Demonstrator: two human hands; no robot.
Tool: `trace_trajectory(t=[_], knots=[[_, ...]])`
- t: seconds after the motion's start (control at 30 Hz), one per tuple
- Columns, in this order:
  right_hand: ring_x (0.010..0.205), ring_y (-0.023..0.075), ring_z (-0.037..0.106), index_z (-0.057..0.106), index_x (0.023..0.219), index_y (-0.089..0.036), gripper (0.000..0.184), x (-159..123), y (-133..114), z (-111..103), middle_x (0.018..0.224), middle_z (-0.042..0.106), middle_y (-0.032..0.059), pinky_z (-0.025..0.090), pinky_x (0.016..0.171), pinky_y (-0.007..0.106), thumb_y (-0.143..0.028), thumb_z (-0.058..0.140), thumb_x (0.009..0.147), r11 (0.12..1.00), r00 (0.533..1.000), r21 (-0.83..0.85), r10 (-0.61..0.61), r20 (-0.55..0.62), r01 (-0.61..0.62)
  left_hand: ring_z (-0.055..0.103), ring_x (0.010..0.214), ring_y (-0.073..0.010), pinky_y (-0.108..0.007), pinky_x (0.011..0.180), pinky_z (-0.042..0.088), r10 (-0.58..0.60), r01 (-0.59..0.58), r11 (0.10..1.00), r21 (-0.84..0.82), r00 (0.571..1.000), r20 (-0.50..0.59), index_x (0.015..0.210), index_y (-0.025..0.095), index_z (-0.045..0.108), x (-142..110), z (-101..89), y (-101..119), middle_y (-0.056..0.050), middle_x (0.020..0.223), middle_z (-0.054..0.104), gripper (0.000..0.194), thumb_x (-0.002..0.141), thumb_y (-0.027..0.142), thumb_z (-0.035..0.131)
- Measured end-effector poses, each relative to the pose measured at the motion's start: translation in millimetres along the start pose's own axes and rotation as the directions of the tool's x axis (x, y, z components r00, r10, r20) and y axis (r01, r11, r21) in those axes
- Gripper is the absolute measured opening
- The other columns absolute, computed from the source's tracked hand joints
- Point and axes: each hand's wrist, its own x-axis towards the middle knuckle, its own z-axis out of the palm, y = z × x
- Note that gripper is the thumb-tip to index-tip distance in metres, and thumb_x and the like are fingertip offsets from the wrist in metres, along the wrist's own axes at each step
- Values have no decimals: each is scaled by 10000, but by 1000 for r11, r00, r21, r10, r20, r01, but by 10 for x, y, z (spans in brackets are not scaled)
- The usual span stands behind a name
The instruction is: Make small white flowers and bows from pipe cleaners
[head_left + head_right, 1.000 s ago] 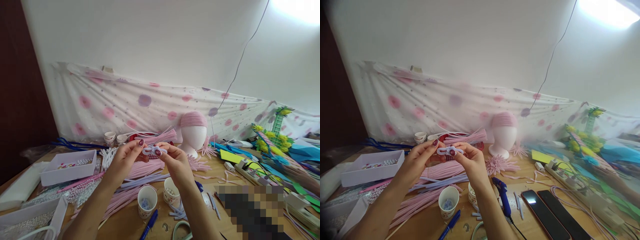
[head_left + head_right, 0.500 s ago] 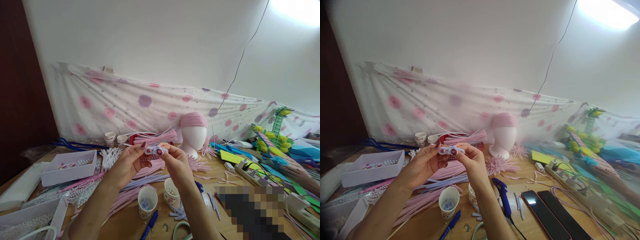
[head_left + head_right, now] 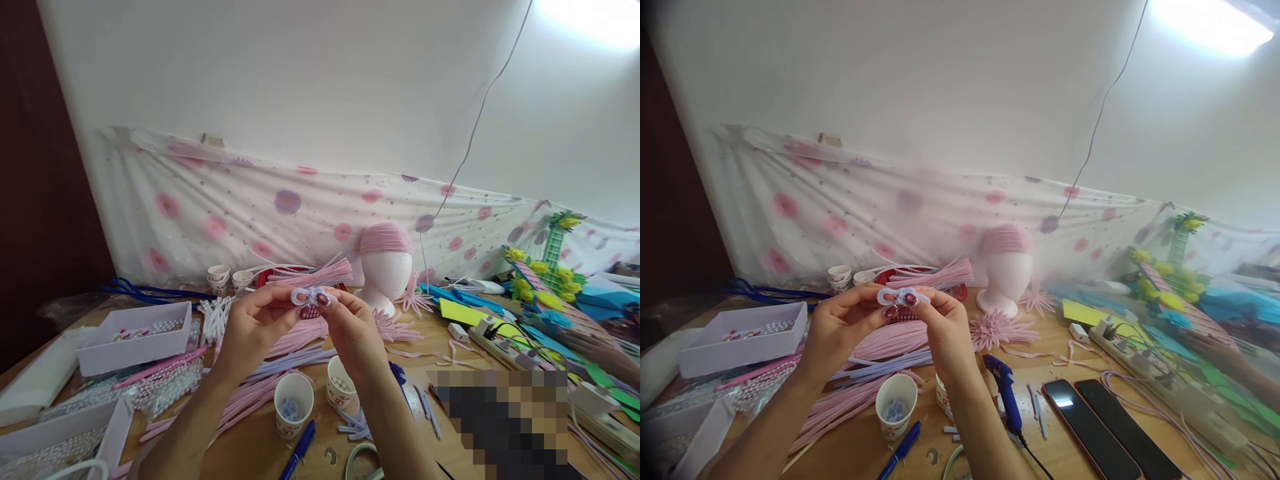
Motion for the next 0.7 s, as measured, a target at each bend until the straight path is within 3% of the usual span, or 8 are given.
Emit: trace_trajectory(t=[0.33, 0.53, 0.6, 0.7], knots=[[782, 180, 631, 798, 692, -210, 206, -25, 24, 30, 777, 769, 24, 464, 853, 320, -380, 909, 657, 999, 999, 19, 32, 3, -32, 741, 805, -192, -284, 770, 623, 53, -53, 999, 14, 997, -53, 793, 201, 786, -1, 13, -19, -24, 847, 782, 64, 741, 167, 776], [789, 189, 650, 804, 749, -213, 195, -51, 23, 47, 761, 768, 28, 474, 853, 322, -397, 870, 738, 1000, 998, -14, 15, 60, -15, 723, 793, -176, -251, 744, 609, 37, -36, 999, 16, 998, -54, 762, 196, 770, 5, -12, -25, -14, 815, 759, 44, 730, 172, 788], [799, 187, 651, 803, 766, -210, 203, -38, 23, 26, 785, 772, 29, 480, 849, 316, -400, 870, 745, 999, 998, -42, 4, 64, -1, 721, 788, -166, -235, 733, 604, 0, 0, 1000, 2, 998, -55, 766, 193, 773, 20, -24, -32, -12, 814, 765, 55, 726, 185, 811], [796, 183, 645, 802, 800, -204, 242, 10, 31, -25, 813, 768, 27, 490, 828, 309, -417, 885, 722, 995, 998, -101, -15, 58, 21, 720, 744, -154, -226, 714, 607, -145, 144, 988, -62, 989, -20, 774, 186, 783, 75, -80, -49, -4, 777, 776, 178, 651, 232, 902]])
